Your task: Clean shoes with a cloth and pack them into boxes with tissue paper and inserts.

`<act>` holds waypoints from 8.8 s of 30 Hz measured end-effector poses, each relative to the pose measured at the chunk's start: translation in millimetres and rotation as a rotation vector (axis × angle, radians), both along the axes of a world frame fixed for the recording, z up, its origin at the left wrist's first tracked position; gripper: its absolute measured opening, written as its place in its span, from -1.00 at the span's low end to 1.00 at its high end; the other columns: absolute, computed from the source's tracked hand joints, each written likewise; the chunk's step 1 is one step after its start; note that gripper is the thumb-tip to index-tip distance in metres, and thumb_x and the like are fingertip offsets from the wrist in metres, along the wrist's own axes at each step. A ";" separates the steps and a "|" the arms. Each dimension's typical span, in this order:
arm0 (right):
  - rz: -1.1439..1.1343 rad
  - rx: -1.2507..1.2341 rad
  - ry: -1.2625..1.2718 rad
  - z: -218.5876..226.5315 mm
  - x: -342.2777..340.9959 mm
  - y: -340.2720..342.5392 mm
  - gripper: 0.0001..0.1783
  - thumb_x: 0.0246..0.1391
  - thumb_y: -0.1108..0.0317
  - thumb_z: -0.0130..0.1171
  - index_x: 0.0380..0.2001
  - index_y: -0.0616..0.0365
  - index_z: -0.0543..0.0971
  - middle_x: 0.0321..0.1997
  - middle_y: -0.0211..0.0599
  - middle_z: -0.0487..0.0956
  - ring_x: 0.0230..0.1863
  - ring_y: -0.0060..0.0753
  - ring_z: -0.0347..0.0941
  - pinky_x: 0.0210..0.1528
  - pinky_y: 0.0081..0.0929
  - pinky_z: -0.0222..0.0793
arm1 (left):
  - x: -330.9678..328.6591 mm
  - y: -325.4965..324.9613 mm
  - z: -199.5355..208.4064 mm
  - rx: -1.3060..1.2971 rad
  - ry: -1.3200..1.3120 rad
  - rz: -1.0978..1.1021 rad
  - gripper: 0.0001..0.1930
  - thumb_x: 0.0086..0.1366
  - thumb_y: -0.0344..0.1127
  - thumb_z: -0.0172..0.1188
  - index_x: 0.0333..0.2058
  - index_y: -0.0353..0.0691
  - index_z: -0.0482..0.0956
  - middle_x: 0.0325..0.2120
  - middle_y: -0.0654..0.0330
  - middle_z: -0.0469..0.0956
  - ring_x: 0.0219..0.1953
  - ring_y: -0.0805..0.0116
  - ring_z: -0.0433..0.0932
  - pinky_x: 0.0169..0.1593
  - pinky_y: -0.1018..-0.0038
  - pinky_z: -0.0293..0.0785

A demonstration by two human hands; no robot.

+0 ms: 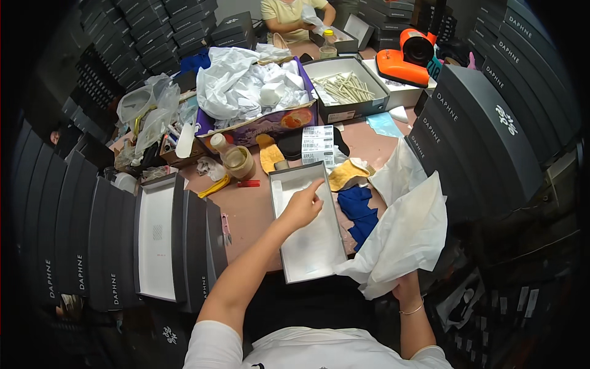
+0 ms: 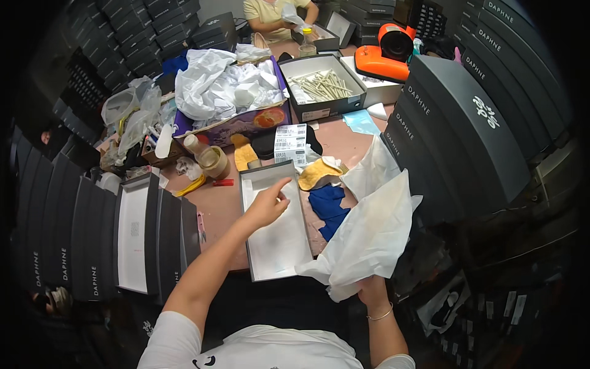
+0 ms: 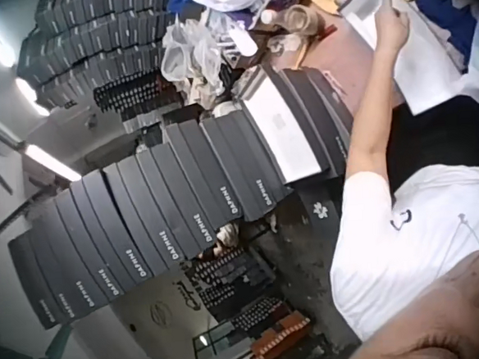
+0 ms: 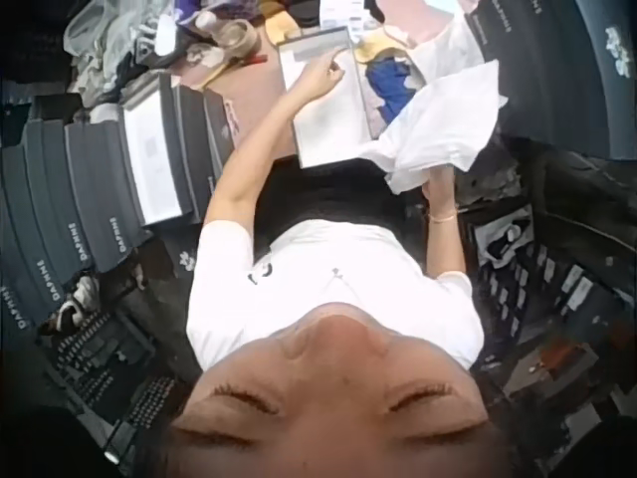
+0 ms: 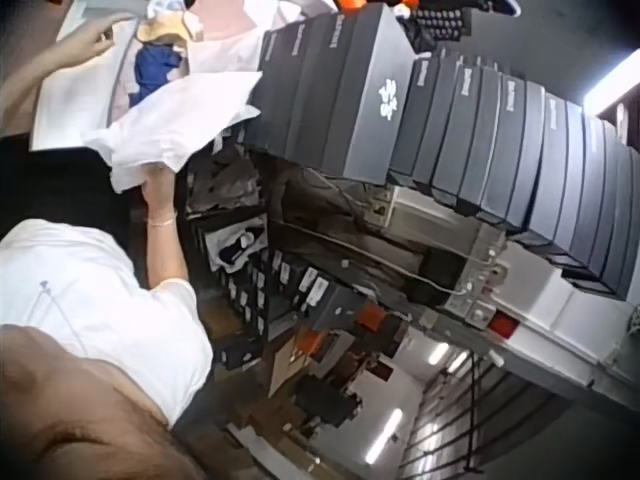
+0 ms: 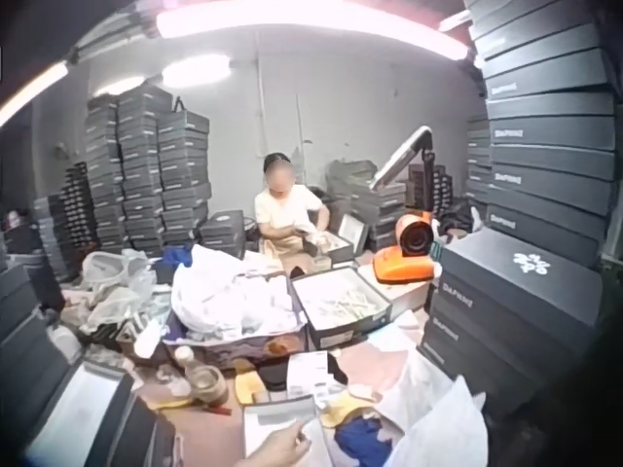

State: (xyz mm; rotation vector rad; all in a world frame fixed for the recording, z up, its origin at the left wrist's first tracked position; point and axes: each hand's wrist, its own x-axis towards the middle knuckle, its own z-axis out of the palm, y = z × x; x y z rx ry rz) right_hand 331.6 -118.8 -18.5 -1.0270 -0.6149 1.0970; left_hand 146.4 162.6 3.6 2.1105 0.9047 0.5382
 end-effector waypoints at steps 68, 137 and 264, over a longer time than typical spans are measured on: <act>0.191 0.259 0.442 85.6 -22.4 61.1 -0.37 0.19 0.19 0.15 0.25 0.15 0.23 0.16 -0.25 0.42 0.16 -0.22 0.38 0.23 -0.23 0.32 | 57.1 -101.6 55.5 0.603 0.179 -0.224 -0.74 0.14 -0.41 0.10 -0.17 -0.32 0.53 -0.33 0.03 0.53 -0.23 0.15 0.54 -0.20 0.28 0.53; -0.352 -0.231 -1.783 113.8 138.0 178.4 -0.87 0.04 0.46 0.02 -0.37 0.14 0.56 -0.33 -0.11 0.54 -0.17 0.10 0.51 -0.11 -0.04 0.40 | 52.4 -81.1 3.6 0.301 0.898 -0.667 -0.47 0.32 -0.06 0.06 0.20 -0.11 0.36 0.18 0.02 0.32 0.21 -0.02 0.32 0.29 0.01 0.08; -1.061 -0.050 -0.836 280.7 248.4 -5.2 -0.38 0.22 -0.16 -0.03 0.02 0.18 0.49 0.08 -0.26 0.49 0.05 -0.44 0.38 0.00 -0.40 0.33 | 19.5 -184.9 236.6 -0.342 -0.664 -0.426 -0.20 0.22 -0.15 0.16 0.36 -0.24 0.01 0.33 -0.04 0.07 0.37 0.06 0.04 0.34 0.11 0.00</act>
